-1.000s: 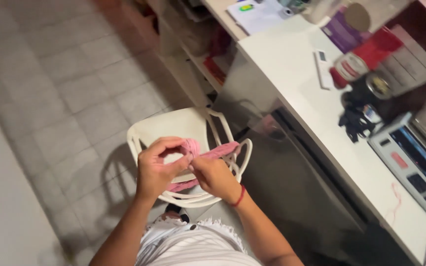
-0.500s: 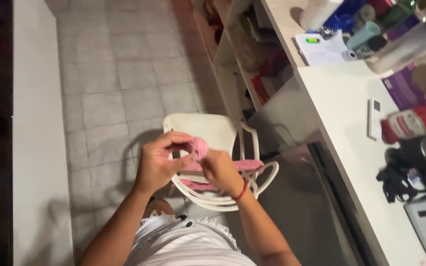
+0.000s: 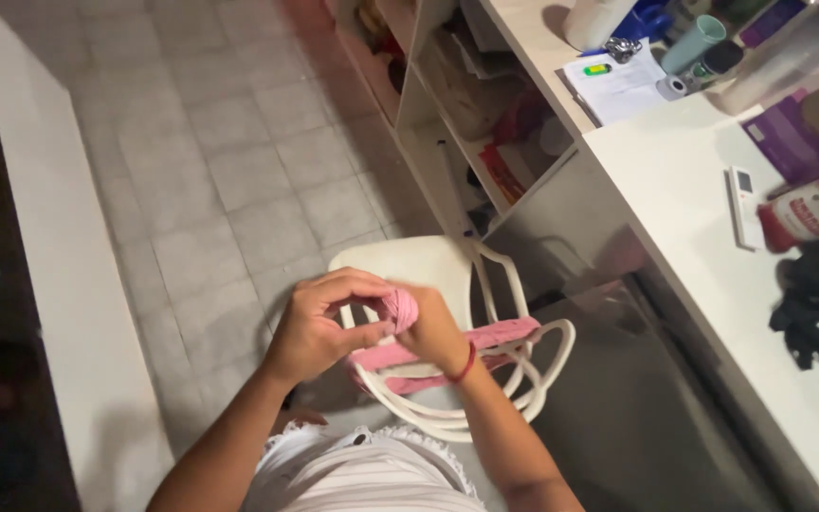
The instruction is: The person rolls a pink yarn into a ball by hand while standing in a room. The yarn is pulled from a larger skein resting on a nearby chair and wound into a compact ball.
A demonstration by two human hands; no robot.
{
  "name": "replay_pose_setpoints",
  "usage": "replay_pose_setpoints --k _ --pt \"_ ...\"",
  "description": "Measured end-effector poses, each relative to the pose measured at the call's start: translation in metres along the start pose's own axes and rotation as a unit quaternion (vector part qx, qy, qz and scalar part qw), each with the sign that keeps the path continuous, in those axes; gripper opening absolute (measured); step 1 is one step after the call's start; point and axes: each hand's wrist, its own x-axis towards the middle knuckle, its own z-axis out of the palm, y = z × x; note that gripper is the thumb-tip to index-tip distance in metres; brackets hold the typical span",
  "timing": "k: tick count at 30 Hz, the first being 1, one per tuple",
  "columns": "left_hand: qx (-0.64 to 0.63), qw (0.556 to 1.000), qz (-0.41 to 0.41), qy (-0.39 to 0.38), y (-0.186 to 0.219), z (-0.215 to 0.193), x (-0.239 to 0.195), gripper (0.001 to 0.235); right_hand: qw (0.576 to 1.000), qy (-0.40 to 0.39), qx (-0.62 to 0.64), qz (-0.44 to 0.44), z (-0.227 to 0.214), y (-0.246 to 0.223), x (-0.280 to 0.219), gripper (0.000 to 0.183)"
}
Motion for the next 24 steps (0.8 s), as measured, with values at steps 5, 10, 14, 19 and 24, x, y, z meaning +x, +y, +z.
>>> replay_pose_setpoints --k 5,10,14,19,24 --pt "0.129 0.991 0.044 0.012 -0.024 -0.058 0.042 0.030 0.993 0.006 -0.107 0.037 0.019 -0.022 0.002 0.011" --pt "0.104 0.987 0.075 -0.100 -0.034 -0.091 0.071 0.030 0.976 0.171 -0.133 0.012 0.012 -0.016 0.042 0.027" --pt "-0.099 0.979 -0.007 -0.176 -0.041 -0.102 0.078 0.031 0.942 0.312 -0.105 0.066 0.035 0.010 0.070 0.021" --pt "-0.279 0.937 -0.097 -0.187 -0.079 -0.108 0.072 0.035 0.933 0.313 -0.059 0.168 0.081 -0.014 0.076 0.012" --pt "-0.200 0.969 -0.083 -0.116 -0.081 -0.096 0.072 0.060 0.908 0.254 -0.305 0.131 0.097 -0.029 0.063 0.023"
